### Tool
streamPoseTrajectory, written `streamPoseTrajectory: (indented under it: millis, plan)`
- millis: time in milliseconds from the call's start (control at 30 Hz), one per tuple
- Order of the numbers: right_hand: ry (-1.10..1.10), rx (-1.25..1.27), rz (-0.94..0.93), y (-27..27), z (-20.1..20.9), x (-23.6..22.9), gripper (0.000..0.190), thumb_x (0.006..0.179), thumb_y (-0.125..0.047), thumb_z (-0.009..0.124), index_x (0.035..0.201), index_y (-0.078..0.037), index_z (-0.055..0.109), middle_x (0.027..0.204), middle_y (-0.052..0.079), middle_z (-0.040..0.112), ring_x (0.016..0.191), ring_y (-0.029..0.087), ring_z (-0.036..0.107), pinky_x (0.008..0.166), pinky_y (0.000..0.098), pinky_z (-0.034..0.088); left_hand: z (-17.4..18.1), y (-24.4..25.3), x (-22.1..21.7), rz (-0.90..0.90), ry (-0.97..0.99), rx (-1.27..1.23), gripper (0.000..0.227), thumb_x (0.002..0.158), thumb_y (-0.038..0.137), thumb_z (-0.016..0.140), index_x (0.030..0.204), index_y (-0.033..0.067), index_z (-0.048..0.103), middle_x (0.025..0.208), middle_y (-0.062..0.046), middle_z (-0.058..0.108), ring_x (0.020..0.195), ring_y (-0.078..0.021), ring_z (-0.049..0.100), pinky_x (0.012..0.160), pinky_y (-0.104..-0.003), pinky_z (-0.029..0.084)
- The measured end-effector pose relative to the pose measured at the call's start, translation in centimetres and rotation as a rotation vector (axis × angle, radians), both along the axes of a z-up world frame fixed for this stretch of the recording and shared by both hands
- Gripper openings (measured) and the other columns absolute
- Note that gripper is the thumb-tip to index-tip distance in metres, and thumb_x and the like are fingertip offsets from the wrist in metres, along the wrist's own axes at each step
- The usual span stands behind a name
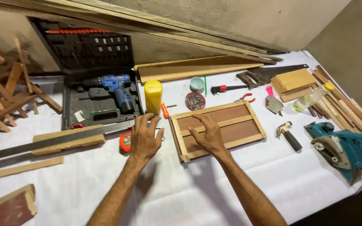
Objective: The person assembles a small wooden frame by brushing the surface, hammering nails, sanding a wooden strip, measuring and aligning it, then nailing it in place. They finish by trimming the strip with a utility knife and hammering the final nail.
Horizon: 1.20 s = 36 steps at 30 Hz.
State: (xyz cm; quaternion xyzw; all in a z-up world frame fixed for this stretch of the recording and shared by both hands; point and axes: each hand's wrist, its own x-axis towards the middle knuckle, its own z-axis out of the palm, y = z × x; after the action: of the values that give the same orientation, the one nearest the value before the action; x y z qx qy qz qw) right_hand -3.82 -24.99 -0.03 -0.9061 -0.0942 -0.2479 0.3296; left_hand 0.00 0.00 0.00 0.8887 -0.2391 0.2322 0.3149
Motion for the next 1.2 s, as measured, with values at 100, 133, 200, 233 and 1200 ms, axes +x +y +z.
streamPoseTrajectory:
  millis: [100, 133, 200, 233, 1200]
  plan:
    - [0.045, -0.038, -0.018, -4.7, 0.1, -1.7, 0.045, 0.086, -0.024, 0.081, 0.125, -0.006, 0.070, 0.119, 0.016, 0.070, 0.111, 0.032, 0.064, 0.095, 0.0461, 0.053, 0.4, -3.9, -1.5, -0.001, 0.026, 0.011, 0.043, 0.084, 0.020, 0.080, 0.123, 0.0068, 0.068, 0.129, -0.016, 0.057, 0.122, -0.0355, 0.052, 0.098, -0.051, 0.047]
    - [0.045, -0.038, -0.011, -6.3, -0.1, -1.7, 0.045, 0.086, -0.024, 0.081, 0.125, -0.006, 0.070, 0.119, 0.016, 0.070, 0.111, 0.032, 0.064, 0.095, 0.0461, 0.053, 0.2, -5.1, -1.7, 0.007, 0.027, 0.010, 0.043, 0.084, 0.020, 0.080, 0.123, 0.0068, 0.068, 0.129, -0.016, 0.057, 0.122, -0.0355, 0.052, 0.098, -0.051, 0.047]
    - [0.107, 0.010, -0.004, -8.7, -1.0, -2.0, 0.045, 0.090, -0.030, 0.078, 0.128, -0.007, 0.069, 0.119, 0.013, 0.071, 0.109, 0.027, 0.066, 0.092, 0.0423, 0.057, -0.7, -6.6, -2.4, 0.031, 0.022, 0.009, 0.037, 0.086, 0.021, 0.079, 0.118, 0.0070, 0.068, 0.130, -0.013, 0.059, 0.124, -0.0342, 0.052, 0.101, -0.049, 0.047]
    - [0.109, 0.015, 0.005, -9.7, -1.6, -2.1, 0.045, 0.090, -0.030, 0.078, 0.128, -0.007, 0.069, 0.119, 0.013, 0.071, 0.109, 0.027, 0.066, 0.092, 0.0423, 0.057, -0.7, -7.3, -2.7, 0.040, 0.024, 0.015, 0.037, 0.086, 0.021, 0.079, 0.118, 0.0070, 0.068, 0.130, -0.013, 0.059, 0.124, -0.0342, 0.052, 0.101, -0.049, 0.047]
    - [0.337, 0.114, -0.148, -15.9, -7.4, 0.7, 0.025, 0.091, -0.024, 0.076, 0.110, -0.007, 0.078, 0.079, 0.006, 0.057, 0.075, 0.018, 0.058, 0.060, 0.0332, 0.050, -4.5, -15.7, 2.9, -0.019, 0.239, 0.091, 0.024, 0.084, 0.019, 0.080, 0.103, 0.0065, 0.072, 0.111, -0.010, 0.063, 0.108, -0.0271, 0.056, 0.088, -0.043, 0.049]
